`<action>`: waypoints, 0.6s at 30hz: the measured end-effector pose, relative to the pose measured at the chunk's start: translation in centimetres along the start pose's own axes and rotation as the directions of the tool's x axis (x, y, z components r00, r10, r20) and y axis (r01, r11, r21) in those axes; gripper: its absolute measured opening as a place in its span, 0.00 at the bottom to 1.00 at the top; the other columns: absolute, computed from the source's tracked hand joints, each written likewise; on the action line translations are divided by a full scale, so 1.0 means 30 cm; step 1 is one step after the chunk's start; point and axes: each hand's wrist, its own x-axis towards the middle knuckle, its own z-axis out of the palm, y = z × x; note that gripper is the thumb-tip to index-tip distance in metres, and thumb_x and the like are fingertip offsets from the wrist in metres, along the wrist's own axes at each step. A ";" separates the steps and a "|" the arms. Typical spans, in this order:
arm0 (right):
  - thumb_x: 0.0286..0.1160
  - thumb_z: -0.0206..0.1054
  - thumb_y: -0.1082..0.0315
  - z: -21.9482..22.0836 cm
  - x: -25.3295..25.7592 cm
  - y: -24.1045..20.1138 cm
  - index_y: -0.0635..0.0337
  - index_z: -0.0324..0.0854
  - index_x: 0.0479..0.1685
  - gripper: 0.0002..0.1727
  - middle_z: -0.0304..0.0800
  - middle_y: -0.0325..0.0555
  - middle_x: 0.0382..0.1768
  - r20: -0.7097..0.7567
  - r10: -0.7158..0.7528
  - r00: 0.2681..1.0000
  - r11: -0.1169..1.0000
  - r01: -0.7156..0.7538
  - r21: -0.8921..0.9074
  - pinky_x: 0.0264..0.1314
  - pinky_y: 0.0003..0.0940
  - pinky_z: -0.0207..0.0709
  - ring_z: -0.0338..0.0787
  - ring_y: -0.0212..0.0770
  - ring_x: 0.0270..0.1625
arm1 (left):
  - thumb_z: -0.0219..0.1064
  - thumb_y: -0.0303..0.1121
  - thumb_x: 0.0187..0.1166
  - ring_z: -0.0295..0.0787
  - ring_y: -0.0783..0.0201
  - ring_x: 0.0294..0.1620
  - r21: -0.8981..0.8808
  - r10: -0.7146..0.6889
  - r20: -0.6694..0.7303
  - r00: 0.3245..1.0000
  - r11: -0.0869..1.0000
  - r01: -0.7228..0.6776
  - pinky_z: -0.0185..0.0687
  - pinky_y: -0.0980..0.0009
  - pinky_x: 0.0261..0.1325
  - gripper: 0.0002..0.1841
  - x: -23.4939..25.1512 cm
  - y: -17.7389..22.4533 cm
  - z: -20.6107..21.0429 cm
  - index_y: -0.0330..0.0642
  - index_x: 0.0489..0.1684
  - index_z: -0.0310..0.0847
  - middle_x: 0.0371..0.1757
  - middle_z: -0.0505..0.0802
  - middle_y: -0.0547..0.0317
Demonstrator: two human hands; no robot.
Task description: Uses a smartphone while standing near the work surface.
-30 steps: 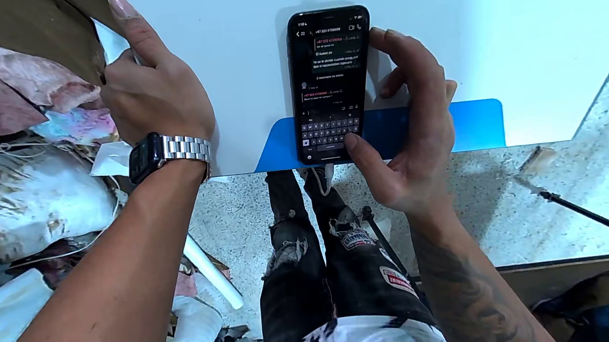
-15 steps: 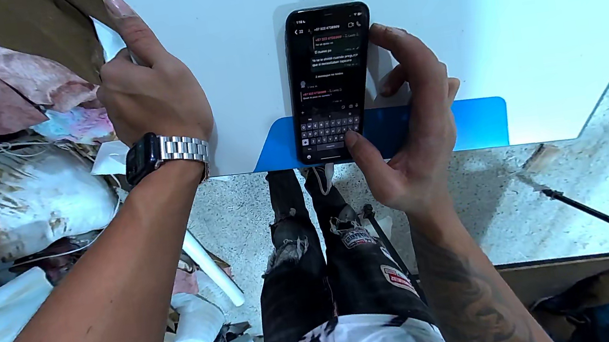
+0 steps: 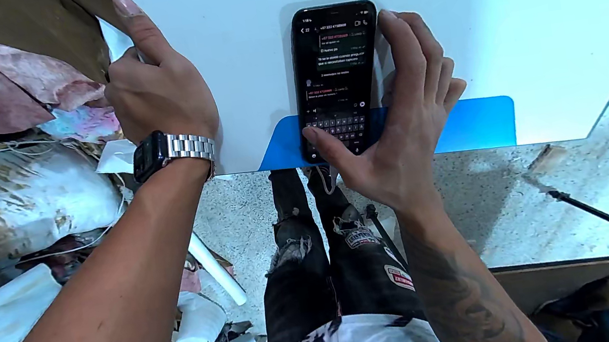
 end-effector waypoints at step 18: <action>0.66 0.64 0.48 -0.026 -0.015 0.052 0.62 0.63 0.88 0.46 0.76 0.53 0.79 0.015 -0.071 0.997 0.971 0.066 0.230 0.55 0.53 0.60 0.78 0.46 0.58 | 0.30 0.69 0.88 0.90 0.60 0.42 0.006 0.023 0.004 1.000 1.000 -0.023 0.80 0.50 0.45 0.39 0.018 -0.024 0.015 0.50 0.30 0.81 0.33 0.89 0.60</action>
